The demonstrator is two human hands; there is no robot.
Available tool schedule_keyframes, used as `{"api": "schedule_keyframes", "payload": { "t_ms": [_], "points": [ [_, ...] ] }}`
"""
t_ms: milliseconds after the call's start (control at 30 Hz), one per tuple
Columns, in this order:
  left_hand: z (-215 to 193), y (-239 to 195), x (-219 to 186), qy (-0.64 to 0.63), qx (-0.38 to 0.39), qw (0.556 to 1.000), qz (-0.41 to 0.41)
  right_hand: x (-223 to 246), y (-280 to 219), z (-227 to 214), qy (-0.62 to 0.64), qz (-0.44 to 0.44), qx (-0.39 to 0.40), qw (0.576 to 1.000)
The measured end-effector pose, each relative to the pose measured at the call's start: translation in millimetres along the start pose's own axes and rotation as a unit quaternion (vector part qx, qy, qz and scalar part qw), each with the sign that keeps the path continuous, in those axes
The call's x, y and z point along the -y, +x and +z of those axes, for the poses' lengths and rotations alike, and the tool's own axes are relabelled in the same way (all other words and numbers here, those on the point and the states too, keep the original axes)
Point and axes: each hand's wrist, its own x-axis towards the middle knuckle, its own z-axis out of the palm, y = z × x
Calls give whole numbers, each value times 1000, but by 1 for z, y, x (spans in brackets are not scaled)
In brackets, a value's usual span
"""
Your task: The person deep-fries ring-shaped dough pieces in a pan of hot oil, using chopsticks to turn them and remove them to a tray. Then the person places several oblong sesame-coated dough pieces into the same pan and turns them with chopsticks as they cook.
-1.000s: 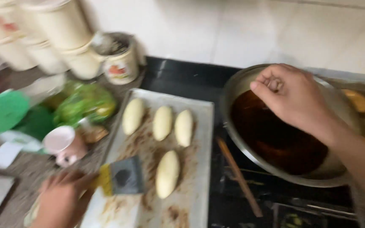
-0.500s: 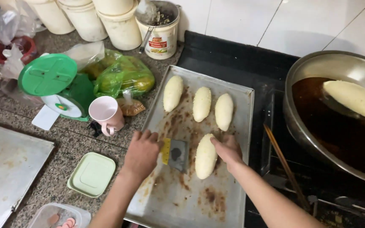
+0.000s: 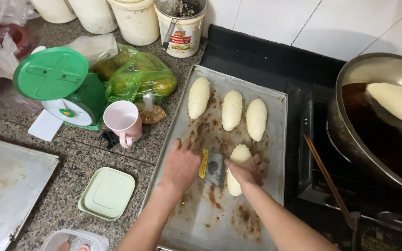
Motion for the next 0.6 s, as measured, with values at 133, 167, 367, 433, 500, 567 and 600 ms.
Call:
{"api": "schedule_keyframes", "payload": {
  "t_ms": [133, 167, 367, 433, 500, 567, 600],
  "points": [
    [10, 3, -1, -17, 16, 1000, -4, -12, 14, 8, -5, -3, -16, 1000],
    [7, 4, -3, -19, 20, 1000, -5, -14, 14, 7, 2, -7, -19, 1000],
    [7, 13, -10, -22, 41, 999, -6, -13, 13, -6, 6, -16, -37, 999],
    [5, 13, -12, -21, 44, 999, 2, -15, 15, -8, 4, -13, -38, 999],
    [10, 15, -14, -29, 45, 999, 10, -19, 21, -8, 1, -16, -38, 999],
    [-5, 15, -13, -23, 64, 998, 7, -24, 28, -8, 7, -21, -37, 999],
    [-13, 15, -13, -15, 84, 996, 2, -27, 31, -8, 12, -27, -34, 999]
  ]
}}
